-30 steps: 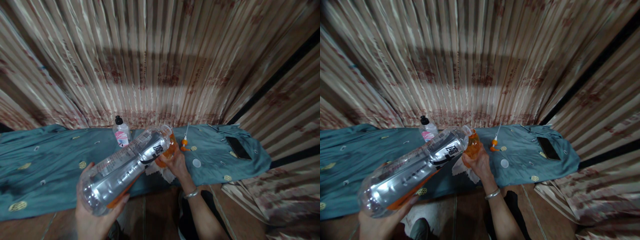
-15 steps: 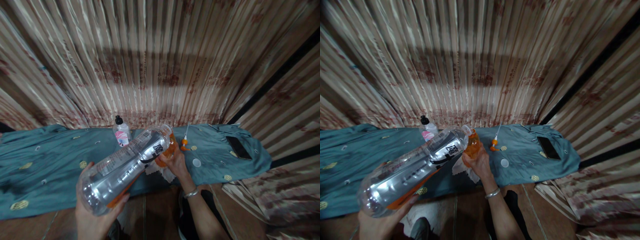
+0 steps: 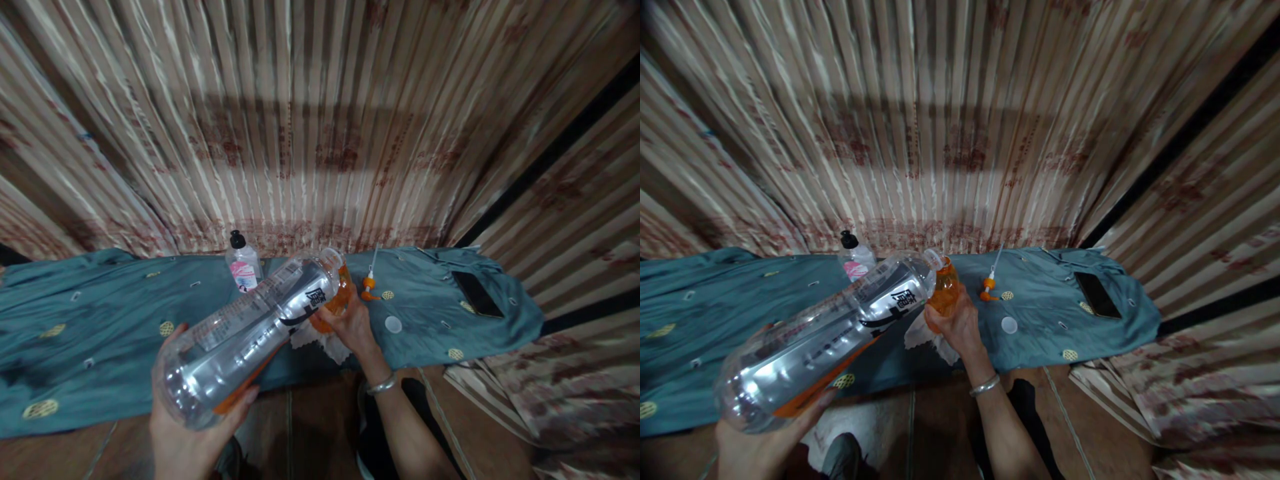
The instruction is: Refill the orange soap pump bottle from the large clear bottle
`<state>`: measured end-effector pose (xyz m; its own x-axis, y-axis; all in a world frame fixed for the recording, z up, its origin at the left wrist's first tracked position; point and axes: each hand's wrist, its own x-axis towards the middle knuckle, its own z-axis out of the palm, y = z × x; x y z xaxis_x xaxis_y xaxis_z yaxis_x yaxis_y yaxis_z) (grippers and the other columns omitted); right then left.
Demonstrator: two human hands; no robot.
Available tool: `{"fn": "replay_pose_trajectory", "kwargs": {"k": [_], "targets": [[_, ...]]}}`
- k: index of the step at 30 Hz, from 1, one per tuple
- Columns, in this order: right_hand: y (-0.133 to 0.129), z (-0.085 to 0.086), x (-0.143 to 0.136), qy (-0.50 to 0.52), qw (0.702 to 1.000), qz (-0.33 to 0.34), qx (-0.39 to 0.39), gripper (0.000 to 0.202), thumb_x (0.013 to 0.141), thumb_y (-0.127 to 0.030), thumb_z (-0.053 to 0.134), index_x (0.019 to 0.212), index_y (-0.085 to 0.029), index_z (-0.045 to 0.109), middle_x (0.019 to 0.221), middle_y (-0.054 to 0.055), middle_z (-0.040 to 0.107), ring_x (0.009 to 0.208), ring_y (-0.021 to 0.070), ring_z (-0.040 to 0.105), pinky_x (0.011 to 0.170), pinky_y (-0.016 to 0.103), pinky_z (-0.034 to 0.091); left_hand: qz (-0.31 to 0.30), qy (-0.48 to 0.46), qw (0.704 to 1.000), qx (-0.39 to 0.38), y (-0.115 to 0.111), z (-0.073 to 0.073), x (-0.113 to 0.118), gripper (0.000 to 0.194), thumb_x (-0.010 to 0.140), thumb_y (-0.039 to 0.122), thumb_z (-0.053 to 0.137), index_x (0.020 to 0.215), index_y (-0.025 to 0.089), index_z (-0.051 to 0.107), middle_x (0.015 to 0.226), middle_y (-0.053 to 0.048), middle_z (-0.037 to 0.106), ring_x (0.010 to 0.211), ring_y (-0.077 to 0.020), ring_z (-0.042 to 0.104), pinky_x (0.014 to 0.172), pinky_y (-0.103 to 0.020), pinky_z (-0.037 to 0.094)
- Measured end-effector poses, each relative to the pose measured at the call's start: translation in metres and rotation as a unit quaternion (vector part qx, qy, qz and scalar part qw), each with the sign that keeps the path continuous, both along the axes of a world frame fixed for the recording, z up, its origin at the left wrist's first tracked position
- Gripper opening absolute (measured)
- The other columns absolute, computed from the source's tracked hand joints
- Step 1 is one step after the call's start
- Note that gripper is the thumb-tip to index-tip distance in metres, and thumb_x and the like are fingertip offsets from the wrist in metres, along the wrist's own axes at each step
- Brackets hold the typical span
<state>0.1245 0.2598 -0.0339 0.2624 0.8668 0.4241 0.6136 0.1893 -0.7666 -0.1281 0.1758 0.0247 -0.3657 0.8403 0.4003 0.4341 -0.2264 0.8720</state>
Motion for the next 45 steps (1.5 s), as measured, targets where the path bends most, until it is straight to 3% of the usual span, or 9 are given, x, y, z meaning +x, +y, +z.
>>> {"fn": "replay_pose_trajectory", "kwargs": {"k": [2,3,7,16,21,25,30,37,45], "targets": [[0.000,-0.002,0.000,-0.008,1.000,-0.005,0.003,0.059,0.074,-0.035,0.081,0.124,-0.019,0.055,0.113,0.012,0.074,0.103,0.0291,0.074,0.092,0.044,0.061,0.002,0.015,1.000,0.008,0.000,0.002,0.000,0.104,0.043,0.051,0.093,0.140,0.041,0.055,0.132,-0.006,0.065,0.117,-0.0409,0.066,0.099,-0.065,0.052],[0.001,-0.002,0.000,-0.012,1.000,-0.008,0.007,0.059,0.074,-0.036,0.081,0.124,-0.019,0.055,0.112,0.012,0.074,0.102,0.0291,0.074,0.092,0.044,0.061,0.013,0.008,1.000,0.004,0.000,0.004,0.001,0.101,0.050,0.051,0.090,0.142,0.040,0.052,0.135,-0.006,0.063,0.121,-0.0397,0.064,0.104,-0.064,0.048],[0.001,-0.001,0.000,-0.013,1.000,-0.013,0.012,0.058,0.074,-0.035,0.081,0.124,-0.020,0.056,0.112,0.011,0.074,0.102,0.0288,0.074,0.091,0.043,0.061,0.021,0.004,1.000,0.005,-0.002,0.011,0.007,0.100,0.051,0.059,0.087,0.143,0.042,0.051,0.135,-0.004,0.063,0.120,-0.0380,0.064,0.108,-0.063,0.046],[-0.001,0.003,-0.001,-0.002,1.000,-0.006,0.002,0.052,0.075,-0.035,0.080,0.119,-0.020,0.057,0.110,0.010,0.075,0.100,0.0273,0.074,0.089,0.041,0.062,0.011,0.006,1.000,0.016,-0.002,0.007,0.006,0.096,0.054,0.054,0.088,0.142,0.050,0.050,0.133,0.003,0.065,0.117,-0.0339,0.067,0.109,-0.060,0.046],[-0.001,0.002,0.000,-0.008,1.000,-0.009,0.008,0.056,0.074,-0.035,0.081,0.122,-0.020,0.056,0.109,0.010,0.075,0.101,0.0280,0.074,0.090,0.042,0.062,0.027,-0.014,1.000,0.001,0.000,0.002,0.001,0.096,0.048,0.051,0.090,0.137,0.050,0.054,0.138,0.005,0.063,0.124,-0.0357,0.063,0.113,-0.059,0.043],[0.000,0.000,0.000,-0.006,1.000,-0.005,0.009,0.056,0.074,-0.035,0.081,0.123,-0.020,0.055,0.111,0.011,0.074,0.102,0.0286,0.074,0.092,0.043,0.061,-0.011,-0.026,0.999,-0.027,0.005,-0.004,-0.010,0.104,0.035,0.040,0.095,0.132,0.050,0.057,0.135,0.004,0.065,0.120,-0.0371,0.065,0.104,-0.060,0.049],[0.001,-0.004,0.000,-0.012,1.000,-0.011,0.013,0.062,0.073,-0.035,0.083,0.125,-0.019,0.054,0.112,0.012,0.074,0.102,0.0294,0.074,0.092,0.043,0.061,0.023,-0.012,1.000,-0.003,0.001,0.002,0.000,0.098,0.049,0.047,0.090,0.139,0.047,0.052,0.136,0.004,0.064,0.126,-0.0352,0.061,0.115,-0.060,0.036],[0.001,-0.003,0.000,-0.010,1.000,-0.005,0.005,0.064,0.074,-0.034,0.083,0.129,-0.020,0.053,0.114,0.012,0.073,0.105,0.0299,0.074,0.092,0.044,0.061,0.018,-0.011,1.000,-0.006,-0.002,0.008,0.007,0.097,0.052,0.047,0.088,0.142,0.048,0.050,0.139,0.004,0.062,0.127,-0.0352,0.061,0.116,-0.060,0.038],[0.000,0.002,-0.001,0.003,1.000,-0.005,0.003,0.057,0.075,-0.033,0.082,0.123,-0.020,0.056,0.111,0.010,0.075,0.102,0.0282,0.074,0.091,0.042,0.061,0.002,0.008,1.000,0.017,0.004,-0.007,-0.009,0.102,0.045,0.045,0.093,0.139,0.049,0.053,0.133,0.003,0.067,0.115,-0.0348,0.068,0.101,-0.060,0.052]]}}
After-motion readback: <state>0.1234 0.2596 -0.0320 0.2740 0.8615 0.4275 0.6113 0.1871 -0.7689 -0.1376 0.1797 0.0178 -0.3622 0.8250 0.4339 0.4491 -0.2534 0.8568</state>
